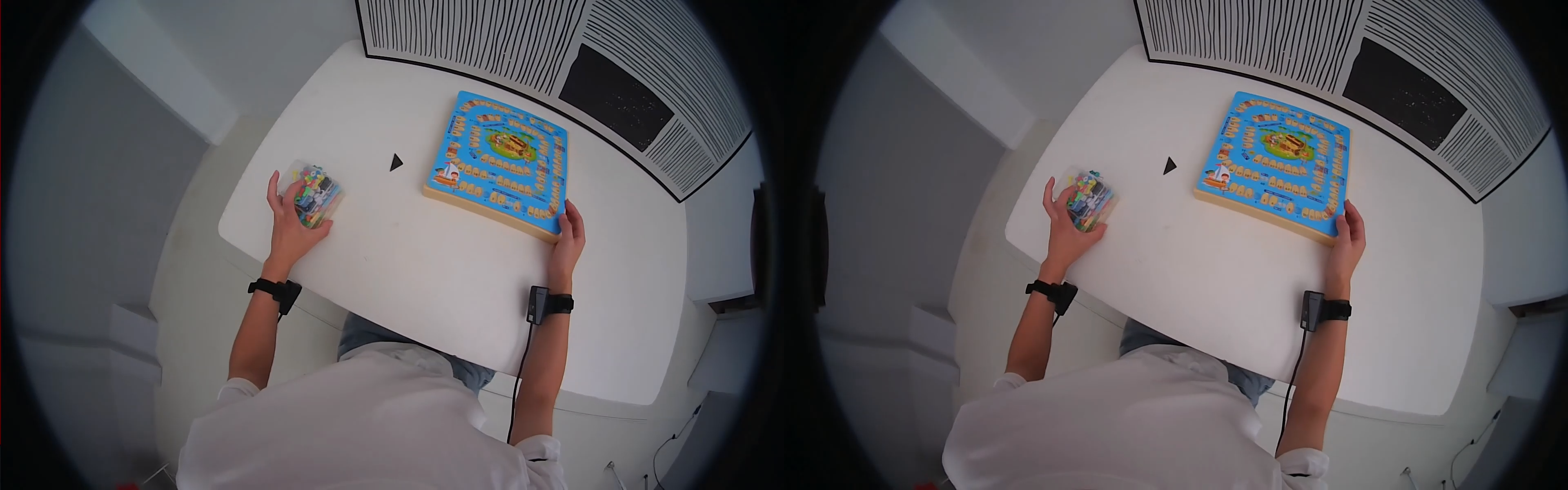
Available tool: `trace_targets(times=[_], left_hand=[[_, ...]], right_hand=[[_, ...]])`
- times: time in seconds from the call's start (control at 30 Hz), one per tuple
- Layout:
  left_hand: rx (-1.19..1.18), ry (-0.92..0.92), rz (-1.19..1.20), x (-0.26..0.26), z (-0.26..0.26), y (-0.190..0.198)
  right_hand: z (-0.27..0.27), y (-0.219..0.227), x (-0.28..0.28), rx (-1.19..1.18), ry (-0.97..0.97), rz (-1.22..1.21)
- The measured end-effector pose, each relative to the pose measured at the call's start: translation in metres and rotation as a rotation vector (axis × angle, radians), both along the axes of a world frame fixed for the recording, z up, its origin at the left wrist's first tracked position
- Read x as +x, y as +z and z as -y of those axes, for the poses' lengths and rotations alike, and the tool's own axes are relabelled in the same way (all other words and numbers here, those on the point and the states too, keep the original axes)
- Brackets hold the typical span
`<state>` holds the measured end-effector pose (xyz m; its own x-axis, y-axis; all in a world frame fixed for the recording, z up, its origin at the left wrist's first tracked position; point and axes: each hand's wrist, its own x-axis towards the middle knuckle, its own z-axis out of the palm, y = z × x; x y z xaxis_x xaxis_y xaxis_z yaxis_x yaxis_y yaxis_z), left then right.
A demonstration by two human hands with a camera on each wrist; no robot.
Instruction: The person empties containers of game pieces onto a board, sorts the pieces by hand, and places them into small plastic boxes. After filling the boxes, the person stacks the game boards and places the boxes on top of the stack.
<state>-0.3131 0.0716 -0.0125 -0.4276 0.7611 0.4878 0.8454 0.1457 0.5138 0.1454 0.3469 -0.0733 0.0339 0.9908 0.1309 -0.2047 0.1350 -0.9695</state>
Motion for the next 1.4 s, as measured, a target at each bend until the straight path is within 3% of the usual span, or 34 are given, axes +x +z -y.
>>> trace_targets(times=[0.33, 0.6, 0.7, 0.87, 0.97, 1.13, 1.4], left_hand=[[0.024, -0.022, -0.112, 0.005, -0.008, 0.011], [0.042, -0.037, 0.011, 0.011, -0.018, 0.014], [0.085, -0.034, 0.116, 0.030, -0.036, 0.032], [0.208, -0.093, 0.139, 0.076, -0.119, 0.056], [0.281, -0.231, -0.043, 0.117, -0.179, 0.066], [0.284, -0.410, 0.040, 0.171, -0.271, 0.049], [0.231, -0.256, -0.071, 0.223, -0.328, 0.022]], right_hand=[[0.006, 0.012, -0.003, -0.032, 0.011, -0.011], [0.003, 0.009, -0.002, -0.030, 0.016, -0.015], [0.001, 0.006, -0.002, -0.034, 0.004, -0.023], [0.002, 0.010, -0.003, -0.067, 0.003, -0.014], [-0.002, 0.003, -0.002, -0.041, 0.008, -0.039], [0.000, 0.007, -0.003, -0.058, -0.018, -0.032], [0.002, 0.011, -0.005, -0.078, -0.004, -0.063]])
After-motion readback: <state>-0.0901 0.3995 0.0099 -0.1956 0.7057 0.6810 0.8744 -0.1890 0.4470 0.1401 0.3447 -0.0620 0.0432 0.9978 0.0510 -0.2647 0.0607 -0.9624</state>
